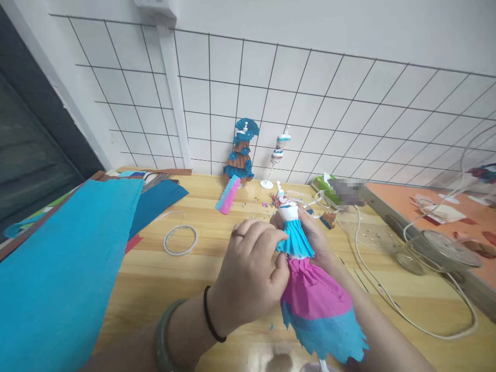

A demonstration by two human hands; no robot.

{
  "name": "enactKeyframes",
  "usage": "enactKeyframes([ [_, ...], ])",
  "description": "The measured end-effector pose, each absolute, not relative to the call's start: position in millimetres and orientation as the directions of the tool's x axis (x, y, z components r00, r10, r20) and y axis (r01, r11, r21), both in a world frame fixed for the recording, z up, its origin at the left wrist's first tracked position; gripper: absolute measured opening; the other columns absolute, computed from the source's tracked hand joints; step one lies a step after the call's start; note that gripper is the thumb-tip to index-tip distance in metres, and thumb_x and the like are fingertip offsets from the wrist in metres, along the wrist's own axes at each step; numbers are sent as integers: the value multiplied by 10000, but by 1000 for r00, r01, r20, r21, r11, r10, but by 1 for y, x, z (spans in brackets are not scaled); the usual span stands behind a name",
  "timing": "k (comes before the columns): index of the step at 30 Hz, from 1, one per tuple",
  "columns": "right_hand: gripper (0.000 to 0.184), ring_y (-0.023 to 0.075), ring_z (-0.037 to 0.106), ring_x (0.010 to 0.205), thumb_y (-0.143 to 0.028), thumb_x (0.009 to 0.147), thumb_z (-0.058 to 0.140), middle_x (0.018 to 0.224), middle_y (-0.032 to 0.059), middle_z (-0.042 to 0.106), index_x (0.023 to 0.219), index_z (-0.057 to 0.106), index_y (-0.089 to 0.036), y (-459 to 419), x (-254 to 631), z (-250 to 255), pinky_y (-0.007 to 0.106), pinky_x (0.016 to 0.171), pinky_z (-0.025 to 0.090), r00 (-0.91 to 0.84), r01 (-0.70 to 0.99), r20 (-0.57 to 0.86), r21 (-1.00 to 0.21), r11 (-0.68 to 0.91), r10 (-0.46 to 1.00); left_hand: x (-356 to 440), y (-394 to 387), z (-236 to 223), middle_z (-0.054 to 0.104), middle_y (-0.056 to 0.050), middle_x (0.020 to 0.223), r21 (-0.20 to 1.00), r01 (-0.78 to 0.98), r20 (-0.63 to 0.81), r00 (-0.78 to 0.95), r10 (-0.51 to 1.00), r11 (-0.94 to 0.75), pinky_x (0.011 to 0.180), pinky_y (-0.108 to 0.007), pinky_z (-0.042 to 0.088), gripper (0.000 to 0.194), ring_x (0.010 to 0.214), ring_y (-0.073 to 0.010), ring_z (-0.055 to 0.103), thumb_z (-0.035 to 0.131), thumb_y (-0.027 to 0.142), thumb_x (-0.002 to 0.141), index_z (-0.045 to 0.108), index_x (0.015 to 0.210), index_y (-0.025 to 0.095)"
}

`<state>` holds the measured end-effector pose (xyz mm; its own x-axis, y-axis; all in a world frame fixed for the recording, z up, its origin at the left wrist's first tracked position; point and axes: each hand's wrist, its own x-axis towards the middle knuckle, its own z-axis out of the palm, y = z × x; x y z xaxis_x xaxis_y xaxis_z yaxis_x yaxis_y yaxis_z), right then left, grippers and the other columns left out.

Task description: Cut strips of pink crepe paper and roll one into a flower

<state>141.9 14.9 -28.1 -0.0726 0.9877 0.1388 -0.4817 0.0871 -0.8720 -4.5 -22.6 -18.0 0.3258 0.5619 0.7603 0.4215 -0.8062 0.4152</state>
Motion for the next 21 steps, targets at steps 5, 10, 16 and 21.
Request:
enactKeyframes([
  [5,229,101,505,540,-347,759,618,645,-41,519,940,569,-215,16,143,-30,215,485,427,-107,-597,165,-799,69,980,-4,-21,-20,577,-52,841,399,432,780,303,547,-809,811,-378,411,189,864,-200,522,513,67,695,537,865,146],
  [10,318,123,531,580,-366,773,596,726,-22,558,1060,549,-239,16,145,-32,242,508,444,-93,-560,188,-822,105,978,-7,-19,-23,584,-62,896,290,452,853,277,442,-844,806,-380,416,90,906,-209,518,532,69,744,558,776,149],
  [16,348,139,564,672,-380,724,650,815,-12,598,1033,541,-264,15,147,-25,261,586,463,-51,-509,215,-846,160,975,-10,-19,-21,622,-58,846,198,440,874,325,361,-876,773,-372,432,78,867,-205,535,537,70,774,578,776,136],
  [21,357,130,565,734,-377,720,661,827,-11,594,1034,543,-256,14,152,-21,247,635,471,-59,-526,235,-833,170,970,-10,-19,-20,618,-51,796,171,463,869,346,355,-870,730,-362,436,90,822,-202,538,534,71,778,580,765,147],
])
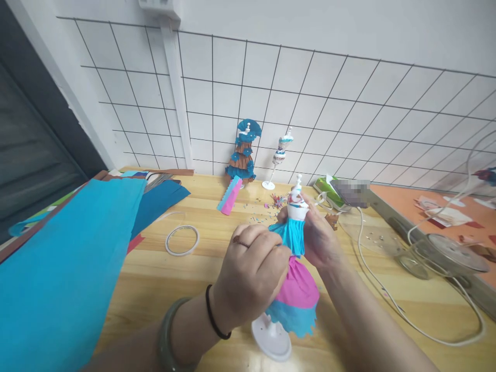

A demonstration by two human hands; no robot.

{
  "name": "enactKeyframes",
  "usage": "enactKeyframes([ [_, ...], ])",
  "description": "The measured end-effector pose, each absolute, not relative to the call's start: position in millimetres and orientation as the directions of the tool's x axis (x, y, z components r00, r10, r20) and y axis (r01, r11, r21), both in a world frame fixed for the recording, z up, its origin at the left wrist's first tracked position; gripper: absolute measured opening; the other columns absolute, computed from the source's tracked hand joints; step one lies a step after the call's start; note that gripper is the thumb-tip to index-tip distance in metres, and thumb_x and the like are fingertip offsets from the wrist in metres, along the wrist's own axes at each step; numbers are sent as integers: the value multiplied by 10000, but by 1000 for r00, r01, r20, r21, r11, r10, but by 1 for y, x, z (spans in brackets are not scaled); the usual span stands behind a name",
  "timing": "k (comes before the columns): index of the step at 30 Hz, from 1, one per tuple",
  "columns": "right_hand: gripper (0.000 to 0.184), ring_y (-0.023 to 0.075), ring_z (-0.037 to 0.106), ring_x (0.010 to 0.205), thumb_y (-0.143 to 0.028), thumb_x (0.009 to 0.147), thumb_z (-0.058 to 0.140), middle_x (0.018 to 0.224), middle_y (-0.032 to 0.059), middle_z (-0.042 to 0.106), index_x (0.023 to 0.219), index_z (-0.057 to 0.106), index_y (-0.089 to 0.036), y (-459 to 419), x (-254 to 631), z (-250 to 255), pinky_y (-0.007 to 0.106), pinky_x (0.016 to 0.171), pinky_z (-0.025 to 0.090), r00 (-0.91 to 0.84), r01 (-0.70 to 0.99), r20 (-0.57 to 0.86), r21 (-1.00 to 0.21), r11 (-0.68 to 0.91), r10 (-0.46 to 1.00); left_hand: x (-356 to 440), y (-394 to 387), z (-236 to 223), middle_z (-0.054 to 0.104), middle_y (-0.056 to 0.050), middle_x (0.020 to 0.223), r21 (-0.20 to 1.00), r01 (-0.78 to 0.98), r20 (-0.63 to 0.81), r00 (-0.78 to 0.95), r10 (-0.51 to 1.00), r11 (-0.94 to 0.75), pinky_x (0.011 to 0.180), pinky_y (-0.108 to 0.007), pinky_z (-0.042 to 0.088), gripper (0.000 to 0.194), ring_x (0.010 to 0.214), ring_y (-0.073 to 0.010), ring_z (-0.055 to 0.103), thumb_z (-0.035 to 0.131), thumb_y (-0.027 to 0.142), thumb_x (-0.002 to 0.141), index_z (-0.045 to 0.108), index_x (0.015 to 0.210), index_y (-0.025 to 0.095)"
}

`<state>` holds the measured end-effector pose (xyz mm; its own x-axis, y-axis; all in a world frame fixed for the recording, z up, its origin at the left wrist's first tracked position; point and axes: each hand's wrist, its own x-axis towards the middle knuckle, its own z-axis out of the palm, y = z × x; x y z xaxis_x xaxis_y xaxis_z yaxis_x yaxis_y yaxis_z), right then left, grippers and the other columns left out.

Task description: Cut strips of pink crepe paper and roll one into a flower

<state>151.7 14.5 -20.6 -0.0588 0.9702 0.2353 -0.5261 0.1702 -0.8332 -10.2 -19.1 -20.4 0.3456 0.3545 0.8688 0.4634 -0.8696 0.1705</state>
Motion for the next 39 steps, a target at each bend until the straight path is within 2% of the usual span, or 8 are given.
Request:
enactKeyframes([
  [3,390,134,563,735,-393,701,670,817,-13,591,1046,533,-273,14,155,-19,257,645,476,-67,-531,226,-833,157,972,-8,-19,-21,620,-54,829,207,467,857,337,389,-860,772,-378,443,100,850,-207,544,541,96,784,566,866,147],
  [6,380,140,569,727,-404,700,663,807,-15,592,1036,530,-286,13,155,-18,265,639,479,-64,-512,221,-844,159,973,-7,-19,-21,620,-63,874,251,460,860,297,414,-852,816,-380,450,221,874,-202,549,545,90,777,531,993,132],
  [9,382,143,572,712,-389,705,661,815,-14,592,1047,525,-287,13,155,-19,274,638,482,-70,-513,217,-845,151,974,-6,-19,-22,617,-58,877,258,436,859,305,411,-862,820,-369,456,266,881,-194,550,518,53,777,519,1029,137],
  [16,390,144,568,717,-379,709,656,826,1,592,1062,531,-271,13,155,-19,280,645,488,-83,-523,214,-841,140,973,-6,-21,-26,618,-50,868,293,381,842,332,426,-877,843,-358,452,247,874,-179,545,504,45,787,541,1010,143],
  [21,375,128,554,681,-404,675,680,752,-16,571,998,539,-275,10,156,-15,254,623,494,-115,-604,170,-794,67,979,-6,-23,-19,602,-43,809,293,329,858,323,399,-897,787,-338,460,214,808,-162,551,544,77,767,564,972,133],
  [26,247,134,542,616,-417,737,607,689,-10,556,900,545,-242,6,155,-14,252,562,491,-197,-637,105,-770,-45,975,-10,-21,-12,582,-84,915,264,378,857,331,396,-887,781,-369,439,293,887,-203,533,577,146,752,573,1044,125],
  [30,261,138,557,646,-411,747,596,704,1,571,929,548,-230,4,152,-17,258,620,500,-227,-643,68,-760,-97,972,-10,-19,-12,595,-87,959,238,363,832,402,382,-901,793,-394,426,321,917,-218,519,570,168,762,566,1081,133],
  [39,218,124,548,620,-426,776,557,661,-27,543,924,552,-266,4,149,-17,233,607,474,-232,-595,120,-802,-43,965,-8,-21,-14,642,-88,929,237,296,851,396,345,-925,796,-410,452,238,919,-227,516,574,183,771,599,995,109],
])
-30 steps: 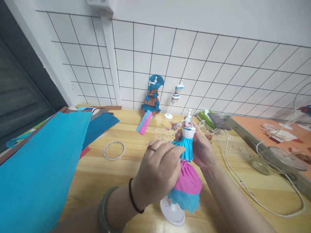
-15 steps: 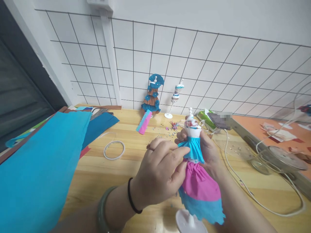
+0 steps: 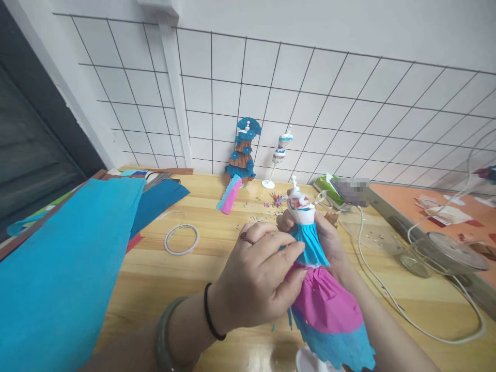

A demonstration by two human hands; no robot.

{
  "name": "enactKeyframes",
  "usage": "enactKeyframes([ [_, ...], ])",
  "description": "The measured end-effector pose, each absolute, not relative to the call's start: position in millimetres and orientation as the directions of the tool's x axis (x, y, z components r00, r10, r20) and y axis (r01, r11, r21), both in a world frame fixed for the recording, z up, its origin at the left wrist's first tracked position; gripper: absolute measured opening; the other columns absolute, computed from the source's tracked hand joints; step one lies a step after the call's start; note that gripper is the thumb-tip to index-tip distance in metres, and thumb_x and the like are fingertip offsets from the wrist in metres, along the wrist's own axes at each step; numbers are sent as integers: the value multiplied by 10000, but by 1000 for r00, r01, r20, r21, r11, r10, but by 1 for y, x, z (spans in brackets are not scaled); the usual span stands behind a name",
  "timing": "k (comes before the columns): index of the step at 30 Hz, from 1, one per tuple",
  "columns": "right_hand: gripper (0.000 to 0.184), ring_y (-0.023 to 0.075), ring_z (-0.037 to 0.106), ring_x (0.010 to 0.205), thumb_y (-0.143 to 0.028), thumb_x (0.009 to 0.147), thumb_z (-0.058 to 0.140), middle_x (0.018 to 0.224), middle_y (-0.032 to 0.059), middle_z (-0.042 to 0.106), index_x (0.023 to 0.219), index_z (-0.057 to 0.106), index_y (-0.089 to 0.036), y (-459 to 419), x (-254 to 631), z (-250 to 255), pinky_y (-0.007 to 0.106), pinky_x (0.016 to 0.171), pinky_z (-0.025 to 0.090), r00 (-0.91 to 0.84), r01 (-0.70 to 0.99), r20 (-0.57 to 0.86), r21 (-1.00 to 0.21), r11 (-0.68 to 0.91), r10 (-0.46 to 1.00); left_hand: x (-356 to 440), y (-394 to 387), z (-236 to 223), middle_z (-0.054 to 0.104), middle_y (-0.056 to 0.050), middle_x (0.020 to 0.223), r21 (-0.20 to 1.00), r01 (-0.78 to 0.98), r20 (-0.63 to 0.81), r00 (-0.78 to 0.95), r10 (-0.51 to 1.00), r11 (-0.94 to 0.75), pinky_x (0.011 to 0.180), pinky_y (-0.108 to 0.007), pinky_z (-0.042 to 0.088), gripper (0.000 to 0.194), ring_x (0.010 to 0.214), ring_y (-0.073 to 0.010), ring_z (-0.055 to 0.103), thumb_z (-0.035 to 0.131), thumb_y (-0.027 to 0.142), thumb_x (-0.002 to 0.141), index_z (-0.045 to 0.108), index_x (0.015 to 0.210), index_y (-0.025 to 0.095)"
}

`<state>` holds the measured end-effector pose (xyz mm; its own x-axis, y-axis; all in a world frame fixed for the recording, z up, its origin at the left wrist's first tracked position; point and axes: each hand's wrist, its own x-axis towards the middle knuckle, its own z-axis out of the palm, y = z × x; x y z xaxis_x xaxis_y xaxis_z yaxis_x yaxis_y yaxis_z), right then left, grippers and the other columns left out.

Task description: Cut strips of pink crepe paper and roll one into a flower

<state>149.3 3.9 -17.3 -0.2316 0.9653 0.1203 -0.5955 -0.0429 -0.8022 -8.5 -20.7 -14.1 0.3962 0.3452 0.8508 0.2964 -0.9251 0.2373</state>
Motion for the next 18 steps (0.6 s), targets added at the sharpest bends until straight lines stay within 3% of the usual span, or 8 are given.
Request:
enactKeyframes([
  [13,259,130,523,567,-484,752,558,630,-28,529,892,557,-266,3,150,-16,247,541,477,-211,-555,111,-832,-25,971,-11,-24,-9,645,-85,915,212,247,872,388,297,-946,794,-403,463,148,906,-222,536,586,172,752,636,883,123],
  [18,284,123,529,559,-425,690,640,639,-33,546,911,554,-270,4,148,-14,228,540,474,-181,-576,66,-816,-51,981,-11,-20,-7,636,-134,1056,187,230,870,413,270,-955,881,-435,446,365,1051,-260,514,586,281,771,566,1069,72],
])
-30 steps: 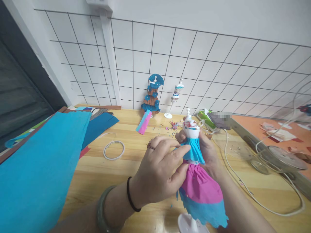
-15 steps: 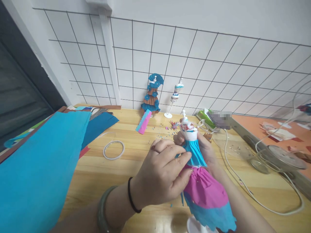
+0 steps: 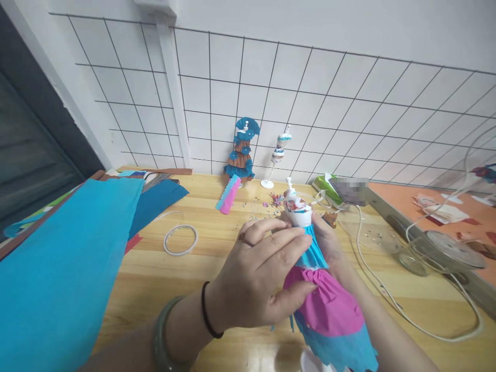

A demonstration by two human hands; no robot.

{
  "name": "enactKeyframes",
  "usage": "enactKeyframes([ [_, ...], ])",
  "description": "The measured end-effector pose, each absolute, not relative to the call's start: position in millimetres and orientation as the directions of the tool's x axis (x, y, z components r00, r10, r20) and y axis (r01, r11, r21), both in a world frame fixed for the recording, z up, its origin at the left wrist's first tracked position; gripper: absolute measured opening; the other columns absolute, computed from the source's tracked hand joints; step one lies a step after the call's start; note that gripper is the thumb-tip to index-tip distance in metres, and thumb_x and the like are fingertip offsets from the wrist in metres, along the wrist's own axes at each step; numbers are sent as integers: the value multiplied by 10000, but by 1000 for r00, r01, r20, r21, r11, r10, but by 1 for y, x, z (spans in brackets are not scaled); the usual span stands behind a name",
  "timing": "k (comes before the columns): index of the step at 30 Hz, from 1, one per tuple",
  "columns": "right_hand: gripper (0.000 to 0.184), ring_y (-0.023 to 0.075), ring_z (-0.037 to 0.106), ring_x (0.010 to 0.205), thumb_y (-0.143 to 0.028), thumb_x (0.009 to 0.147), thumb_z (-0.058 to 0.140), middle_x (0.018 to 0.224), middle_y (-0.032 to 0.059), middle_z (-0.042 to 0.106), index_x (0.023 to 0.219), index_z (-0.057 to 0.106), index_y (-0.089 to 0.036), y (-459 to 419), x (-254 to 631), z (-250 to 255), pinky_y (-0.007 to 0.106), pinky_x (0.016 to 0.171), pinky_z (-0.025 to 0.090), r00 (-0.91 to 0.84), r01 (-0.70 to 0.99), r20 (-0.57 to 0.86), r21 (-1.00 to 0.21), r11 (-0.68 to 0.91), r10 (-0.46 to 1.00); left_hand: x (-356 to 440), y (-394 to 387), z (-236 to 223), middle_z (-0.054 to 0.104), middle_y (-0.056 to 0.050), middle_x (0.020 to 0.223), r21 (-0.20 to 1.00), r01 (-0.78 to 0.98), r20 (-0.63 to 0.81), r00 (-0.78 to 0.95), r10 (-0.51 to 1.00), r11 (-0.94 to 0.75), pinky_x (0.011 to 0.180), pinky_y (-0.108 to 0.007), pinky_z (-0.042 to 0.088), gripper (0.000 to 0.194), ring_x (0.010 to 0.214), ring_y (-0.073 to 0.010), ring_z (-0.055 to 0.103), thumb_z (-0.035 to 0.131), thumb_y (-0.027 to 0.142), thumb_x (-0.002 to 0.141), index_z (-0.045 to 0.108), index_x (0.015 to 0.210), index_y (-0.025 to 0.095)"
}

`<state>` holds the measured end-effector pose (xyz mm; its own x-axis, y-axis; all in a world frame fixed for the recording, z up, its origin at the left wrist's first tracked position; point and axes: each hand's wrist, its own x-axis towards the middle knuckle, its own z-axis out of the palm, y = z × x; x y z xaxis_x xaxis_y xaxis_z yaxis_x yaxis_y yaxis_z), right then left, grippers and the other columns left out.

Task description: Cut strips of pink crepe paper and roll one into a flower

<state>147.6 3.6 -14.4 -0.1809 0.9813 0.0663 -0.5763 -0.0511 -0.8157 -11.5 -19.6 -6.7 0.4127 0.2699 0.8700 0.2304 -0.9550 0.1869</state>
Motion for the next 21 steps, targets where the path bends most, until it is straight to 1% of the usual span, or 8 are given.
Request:
enactKeyframes([
  [3,299,126,528,577,-402,668,663,649,-37,541,921,565,-274,3,150,-16,230,555,474,-144,-593,43,-804,-51,989,-11,-18,-8,633,-132,1097,146,233,845,476,244,-961,893,-463,432,382,1082,-282,505,572,324,785,573,1073,74],
  [6,255,127,508,584,-468,695,618,638,-24,517,828,583,-253,4,154,-18,248,570,461,-231,-592,33,-798,-114,972,-11,-20,-10,644,-104,1096,101,220,853,483,198,-970,876,-469,432,295,1057,-285,523,587,297,776,611,1001,106],
  [8,283,119,473,557,-518,705,577,626,-19,500,775,584,-245,7,158,-19,256,544,437,-256,-600,73,-794,-99,964,-12,-22,-10,655,-99,1071,99,197,874,451,180,-975,858,-456,443,271,1031,-274,538,585,270,776,611,994,111],
  [11,320,111,390,474,-557,680,565,546,-38,451,842,597,-282,15,164,-19,272,481,376,-178,-581,128,-814,1,976,-12,-22,-8,669,-113,996,182,179,903,360,236,-967,838,-422,465,253,997,-248,553,570,229,779,602,993,97],
  [13,387,121,370,461,-615,690,520,504,-45,429,918,596,-312,19,166,-18,309,499,373,-151,-543,117,-840,16,982,-12,-22,-8,668,-111,956,248,190,903,311,298,-950,819,-403,478,239,962,-229,558,561,204,779,598,992,101],
  [15,450,144,403,492,-678,696,466,497,-37,444,942,596,-324,20,166,-16,359,551,393,-144,-521,103,-854,13,984,-10,-22,-9,662,-101,940,288,206,891,299,341,-935,803,-396,484,240,935,-217,559,554,205,786,594,1003,112],
  [17,489,176,459,555,-706,649,492,523,-24,489,957,592,-340,17,162,-15,400,599,412,-127,-499,116,-866,37,985,-9,-23,-10,657,-95,936,310,203,880,309,361,-929,793,-392,485,241,925,-210,556,549,214,791,591,1010,121],
  [21,460,237,552,710,-651,611,574,626,-5,595,980,578,-377,6,150,-13,434,663,440,-75,-478,129,-875,78,989,-7,-25,-11,641,-104,950,346,180,864,321,388,-921,795,-400,473,260,907,-208,555,542,228,798,579,1031,118],
])
